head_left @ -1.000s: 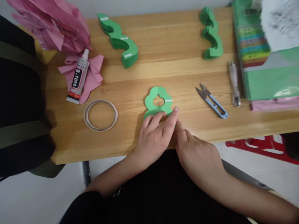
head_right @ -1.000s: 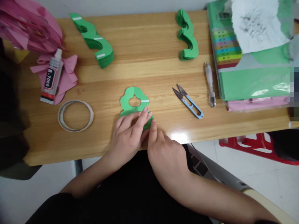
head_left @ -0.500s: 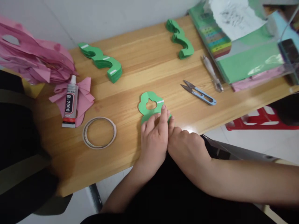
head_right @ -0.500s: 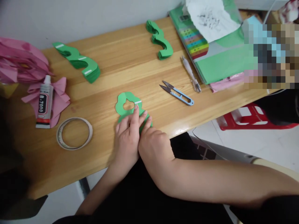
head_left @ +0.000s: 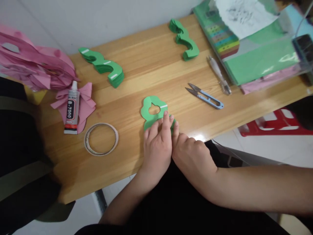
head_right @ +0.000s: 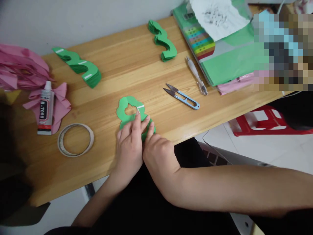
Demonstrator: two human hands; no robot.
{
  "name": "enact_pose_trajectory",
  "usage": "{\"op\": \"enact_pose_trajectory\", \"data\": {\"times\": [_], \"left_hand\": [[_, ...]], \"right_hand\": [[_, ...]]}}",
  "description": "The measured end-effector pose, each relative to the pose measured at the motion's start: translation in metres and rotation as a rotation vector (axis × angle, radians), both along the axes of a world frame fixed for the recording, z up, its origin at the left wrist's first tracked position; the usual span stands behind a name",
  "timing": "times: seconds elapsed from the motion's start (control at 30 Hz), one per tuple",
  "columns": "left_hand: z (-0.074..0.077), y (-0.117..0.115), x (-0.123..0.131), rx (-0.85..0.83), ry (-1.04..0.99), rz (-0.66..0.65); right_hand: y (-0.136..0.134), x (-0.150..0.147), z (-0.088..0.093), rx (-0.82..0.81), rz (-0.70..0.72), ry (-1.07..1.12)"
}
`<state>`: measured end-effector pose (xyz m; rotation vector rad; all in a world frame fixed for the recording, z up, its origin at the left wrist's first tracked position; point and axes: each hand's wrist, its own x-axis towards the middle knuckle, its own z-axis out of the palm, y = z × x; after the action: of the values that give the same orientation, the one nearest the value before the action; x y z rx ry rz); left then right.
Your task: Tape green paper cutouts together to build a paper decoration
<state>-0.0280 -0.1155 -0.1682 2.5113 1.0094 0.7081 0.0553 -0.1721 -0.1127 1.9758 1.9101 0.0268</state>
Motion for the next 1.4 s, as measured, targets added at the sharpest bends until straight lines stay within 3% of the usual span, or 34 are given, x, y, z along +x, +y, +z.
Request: {"op": "enact_pose_trajectory", "data": {"times": [0.17,0.5,0.67,0.77,0.87,0.97,1.03,1.13,1.23,1.4], "left_hand": [[0.001,0.0,-0.001,-0.008,0.003,-0.009],[0.009,0.003,-0.005,-0.116,0.027,-0.074],[0.009,0.005,-0.008,-0.224,0.008,-0.075],[0.009,0.006,-0.009,-0.252,-0.028,-0.069],[0.01,0.006,-0.012,-0.253,-0.072,-0.036],[0.007,0.003,-0.014,-0.256,-0.099,0.001],[0.0,0.001,-0.015,-0.243,-0.123,0.028],[-0.015,0.0,-0.015,-0.256,-0.206,0.044],[-0.022,0.001,-0.015,-0.273,-0.293,0.073],[-0.006,0.014,-0.018,-0.26,-0.29,0.069]], "right_hand": [[-0.007,0.005,0.002,0.042,0.031,-0.006],[-0.018,0.041,-0.001,0.161,0.289,0.079],[-0.016,0.063,0.001,0.106,0.224,0.446],[-0.009,0.088,0.005,0.042,0.037,0.862],[0.013,0.13,0.015,0.235,-0.291,0.985],[0.052,0.182,0.034,0.656,-0.621,0.749],[0.081,0.217,0.049,0.751,-0.73,0.668],[0.119,0.264,0.063,0.743,-0.679,0.584],[0.144,0.297,0.058,0.711,-0.532,0.471],[0.164,0.317,0.035,0.764,-0.353,0.373]]}}
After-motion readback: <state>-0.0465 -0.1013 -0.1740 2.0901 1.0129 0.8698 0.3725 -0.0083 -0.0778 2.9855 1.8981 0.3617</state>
